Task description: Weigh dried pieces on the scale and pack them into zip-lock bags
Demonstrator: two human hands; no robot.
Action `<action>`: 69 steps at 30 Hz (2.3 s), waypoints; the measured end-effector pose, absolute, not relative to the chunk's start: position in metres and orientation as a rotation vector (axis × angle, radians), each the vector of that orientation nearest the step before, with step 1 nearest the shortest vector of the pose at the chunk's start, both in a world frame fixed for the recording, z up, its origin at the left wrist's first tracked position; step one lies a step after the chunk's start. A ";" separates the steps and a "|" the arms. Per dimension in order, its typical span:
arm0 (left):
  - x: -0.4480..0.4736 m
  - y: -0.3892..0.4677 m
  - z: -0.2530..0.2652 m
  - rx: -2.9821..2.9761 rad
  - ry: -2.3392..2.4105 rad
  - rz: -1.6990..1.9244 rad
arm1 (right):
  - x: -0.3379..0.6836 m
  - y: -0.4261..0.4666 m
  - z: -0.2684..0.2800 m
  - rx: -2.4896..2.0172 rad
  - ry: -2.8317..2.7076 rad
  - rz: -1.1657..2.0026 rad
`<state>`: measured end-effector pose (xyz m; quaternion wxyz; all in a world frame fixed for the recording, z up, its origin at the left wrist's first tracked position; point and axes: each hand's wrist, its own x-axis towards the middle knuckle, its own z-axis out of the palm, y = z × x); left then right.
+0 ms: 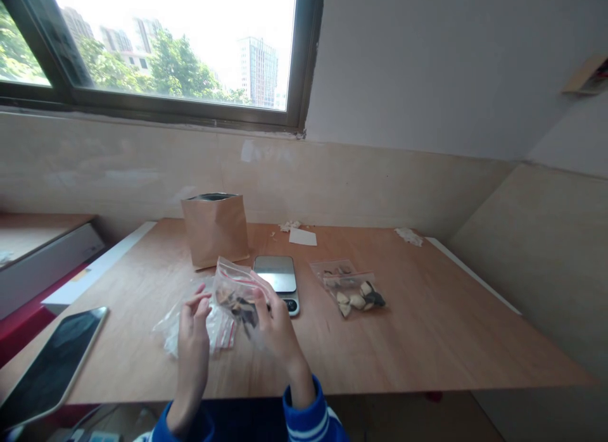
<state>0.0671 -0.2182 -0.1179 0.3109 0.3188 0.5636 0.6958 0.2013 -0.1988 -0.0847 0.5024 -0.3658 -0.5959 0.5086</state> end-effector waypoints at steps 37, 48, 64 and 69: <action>0.073 -0.195 -0.183 0.911 1.294 1.689 | 0.228 -0.187 -0.187 -1.329 -1.015 0.810; 0.071 -0.197 -0.186 0.809 1.305 1.698 | 0.234 -0.186 -0.200 -1.325 -0.967 0.734; 0.074 -0.203 -0.178 0.940 1.441 1.751 | 0.238 -0.191 -0.200 -1.416 -1.128 0.624; 0.075 -0.204 -0.181 0.958 1.466 1.731 | 0.238 -0.189 -0.199 -1.447 -1.151 0.540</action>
